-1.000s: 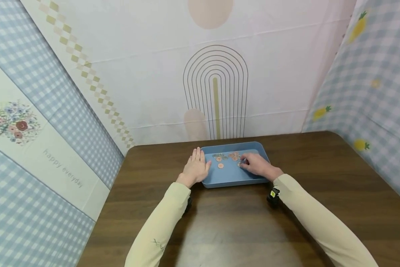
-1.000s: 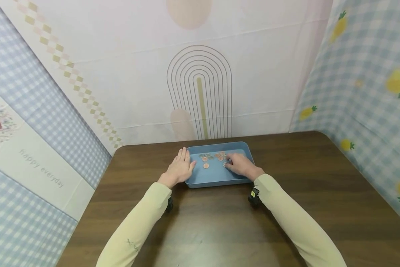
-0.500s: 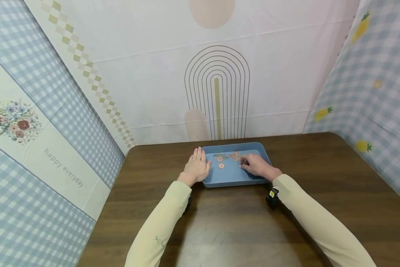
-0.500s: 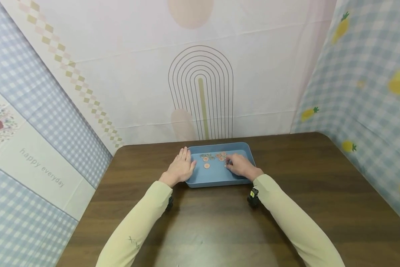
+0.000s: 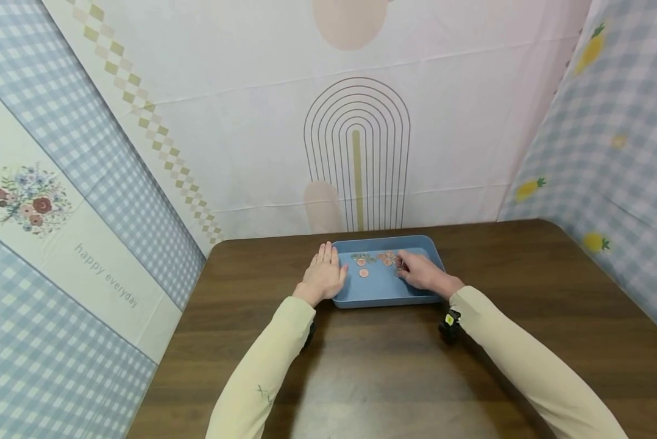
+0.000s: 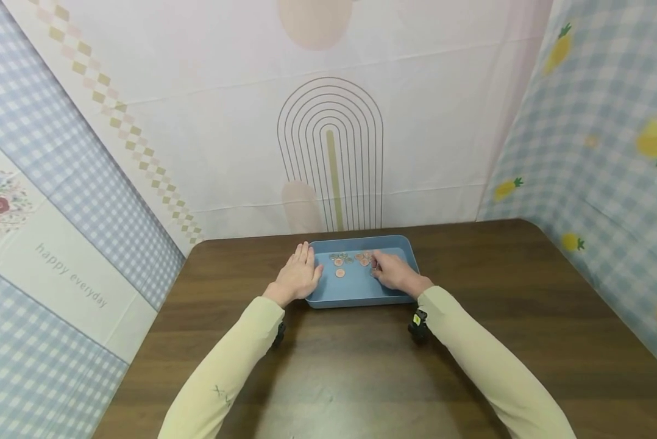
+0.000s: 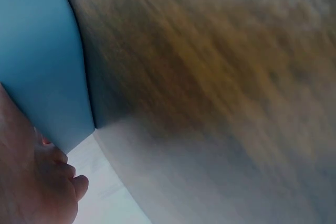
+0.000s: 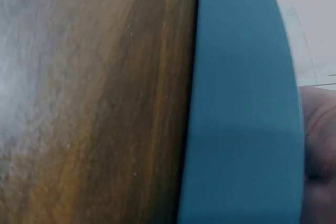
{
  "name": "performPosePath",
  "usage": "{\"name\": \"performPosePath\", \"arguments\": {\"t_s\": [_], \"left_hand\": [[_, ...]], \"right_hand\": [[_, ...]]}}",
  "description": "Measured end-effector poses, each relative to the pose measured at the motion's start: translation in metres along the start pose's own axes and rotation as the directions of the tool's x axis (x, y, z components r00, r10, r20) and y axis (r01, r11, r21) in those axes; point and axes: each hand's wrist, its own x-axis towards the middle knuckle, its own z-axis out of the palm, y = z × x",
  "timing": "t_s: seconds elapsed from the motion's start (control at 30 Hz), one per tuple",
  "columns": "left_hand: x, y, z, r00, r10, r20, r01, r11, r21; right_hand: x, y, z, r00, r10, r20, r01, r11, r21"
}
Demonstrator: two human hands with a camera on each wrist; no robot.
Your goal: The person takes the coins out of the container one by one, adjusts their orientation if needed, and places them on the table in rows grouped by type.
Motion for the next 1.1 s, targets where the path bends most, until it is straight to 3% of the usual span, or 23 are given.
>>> {"name": "performPosePath", "arguments": {"t_s": [0.27, 0.57, 1.1], "left_hand": [[0.006, 0.000, 0.001, 1.000, -0.011, 0.003, 0.011, 1.000, 0.018], [0.011, 0.000, 0.001, 1.000, -0.023, -0.004, 0.023, 0.999, 0.037], [0.022, 0.004, -0.002, 1.000, -0.029, 0.010, 0.029, 0.998, 0.058]], "right_hand": [[0.001, 0.000, -0.005, 0.999, -0.009, -0.037, 0.011, 0.999, 0.049], [-0.001, -0.007, -0.010, 0.990, -0.103, -0.097, 0.112, 0.989, 0.094], [-0.009, -0.029, -0.017, 0.976, -0.216, 0.032, 0.202, 0.951, 0.232]]}}
